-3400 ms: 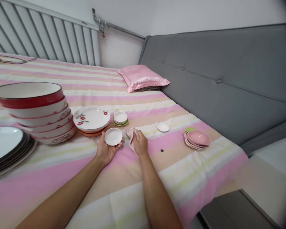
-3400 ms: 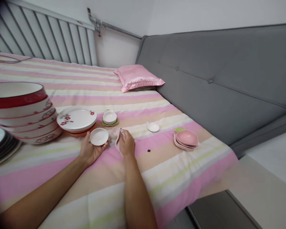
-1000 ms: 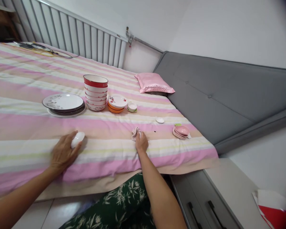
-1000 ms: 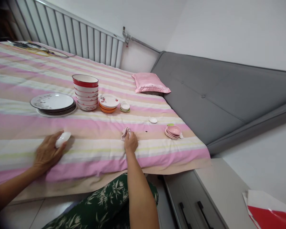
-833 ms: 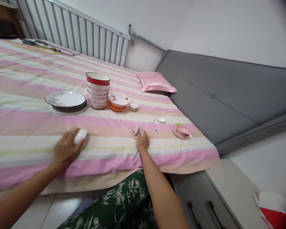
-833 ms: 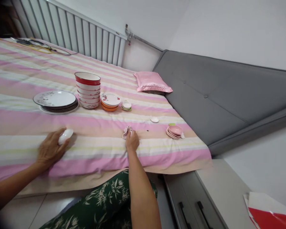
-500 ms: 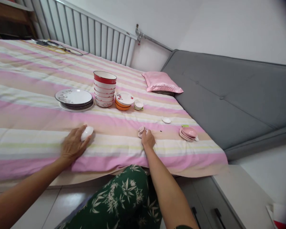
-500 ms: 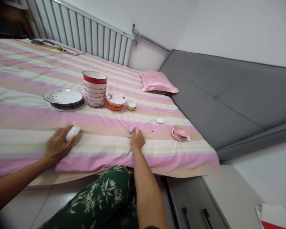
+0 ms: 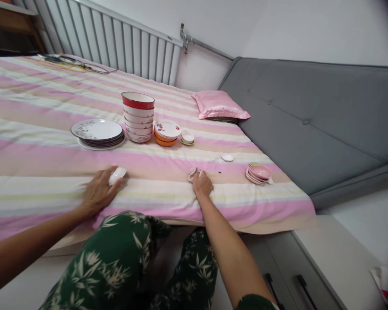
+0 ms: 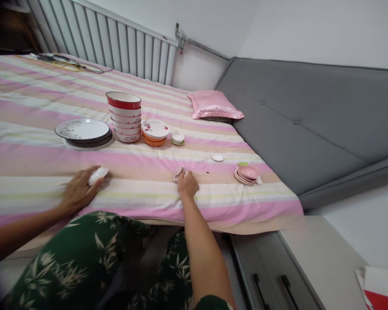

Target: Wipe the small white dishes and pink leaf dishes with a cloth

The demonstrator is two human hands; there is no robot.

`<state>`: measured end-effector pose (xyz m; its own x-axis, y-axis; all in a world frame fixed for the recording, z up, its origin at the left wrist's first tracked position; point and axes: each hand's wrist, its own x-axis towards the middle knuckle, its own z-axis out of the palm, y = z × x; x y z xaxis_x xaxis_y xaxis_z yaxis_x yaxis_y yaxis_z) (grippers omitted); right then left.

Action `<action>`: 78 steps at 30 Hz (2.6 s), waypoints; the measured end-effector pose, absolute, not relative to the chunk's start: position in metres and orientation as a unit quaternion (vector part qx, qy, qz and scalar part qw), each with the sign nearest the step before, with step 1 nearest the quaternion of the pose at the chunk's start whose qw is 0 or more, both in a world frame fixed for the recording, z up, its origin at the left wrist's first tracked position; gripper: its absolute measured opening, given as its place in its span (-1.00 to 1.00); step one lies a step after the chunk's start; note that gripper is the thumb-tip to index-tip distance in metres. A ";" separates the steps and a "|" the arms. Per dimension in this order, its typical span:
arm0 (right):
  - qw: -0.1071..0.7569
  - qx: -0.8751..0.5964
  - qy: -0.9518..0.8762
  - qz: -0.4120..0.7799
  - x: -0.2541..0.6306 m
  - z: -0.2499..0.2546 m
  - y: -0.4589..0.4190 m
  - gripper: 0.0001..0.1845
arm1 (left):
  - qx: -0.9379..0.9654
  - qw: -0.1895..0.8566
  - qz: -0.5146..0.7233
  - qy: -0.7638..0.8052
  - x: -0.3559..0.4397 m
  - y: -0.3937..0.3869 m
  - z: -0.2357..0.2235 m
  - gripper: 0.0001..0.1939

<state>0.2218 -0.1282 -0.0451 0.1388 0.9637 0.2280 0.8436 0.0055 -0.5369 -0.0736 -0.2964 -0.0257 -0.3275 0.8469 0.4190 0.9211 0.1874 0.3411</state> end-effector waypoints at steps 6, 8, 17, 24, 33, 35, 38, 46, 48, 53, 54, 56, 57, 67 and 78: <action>0.265 -0.706 -0.649 0.099 0.223 -0.041 -0.129 -0.58 | -0.600 0.047 -0.249 -0.759 -0.081 -0.288 -0.022 -0.41; 0.258 -0.709 -0.649 0.098 0.224 -0.041 -0.129 -0.58 | -0.600 0.051 -0.247 -0.759 -0.080 -0.287 -0.022 -0.42; 0.228 -0.712 -0.658 0.084 0.223 -0.039 -0.132 -0.57 | -0.591 0.027 -0.241 -0.769 -0.072 -0.291 -0.014 -0.45; 0.215 -0.711 -0.665 0.077 0.221 -0.037 -0.134 -0.56 | -0.590 0.037 -0.259 -0.764 -0.079 -0.288 -0.023 -0.43; 0.210 -0.711 -0.667 0.079 0.222 -0.036 -0.133 -0.57 | -0.621 -0.033 -0.217 -0.752 -0.090 -0.279 -0.012 -0.41; 0.212 -0.710 -0.667 0.079 0.222 -0.037 -0.133 -0.57 | -0.636 -0.042 -0.191 -0.746 -0.097 -0.274 -0.012 -0.40; 0.214 -0.709 -0.668 0.075 0.222 -0.038 -0.131 -0.57 | -0.697 -0.050 -0.136 -0.702 -0.108 -0.264 -0.013 -0.38; 0.213 -0.707 -0.671 0.069 0.219 -0.038 -0.128 -0.59 | -0.753 -0.023 -0.098 -0.650 -0.116 -0.248 -0.021 -0.40; 0.209 -0.709 -0.670 0.066 0.217 -0.036 -0.129 -0.59 | -0.752 -0.028 -0.116 -0.648 -0.117 -0.248 -0.022 -0.43; 0.205 -0.712 -0.669 0.056 0.212 -0.036 -0.131 -0.61 | -0.744 -0.038 -0.140 -0.652 -0.116 -0.251 -0.016 -0.43; 0.206 -0.713 -0.668 0.054 0.211 -0.037 -0.131 -0.61 | -0.739 -0.040 -0.147 -0.656 -0.115 -0.252 -0.014 -0.43; 0.209 -0.714 -0.666 0.053 0.208 -0.037 -0.131 -0.62 | -0.731 -0.054 -0.157 -0.662 -0.112 -0.253 -0.009 -0.46; 0.211 -0.714 -0.665 0.053 0.207 -0.037 -0.130 -0.63 | -0.728 -0.060 -0.159 -0.665 -0.112 -0.253 -0.007 -0.46; 0.228 -0.704 -0.670 0.053 0.203 -0.044 -0.121 -0.65 | -0.679 -0.052 -0.206 -0.703 -0.132 -0.248 -0.030 -0.48; 0.267 -0.703 -0.649 0.119 0.205 -0.041 -0.112 -0.65 | -0.539 -0.131 -0.375 -0.743 -0.092 -0.216 -0.001 -0.52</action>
<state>0.2047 -0.1122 -0.0407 0.1301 0.9753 0.1784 0.8484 -0.0164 -0.5292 -0.0920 -0.2157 -0.0012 -0.3849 0.8990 0.2089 0.7024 0.1385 0.6982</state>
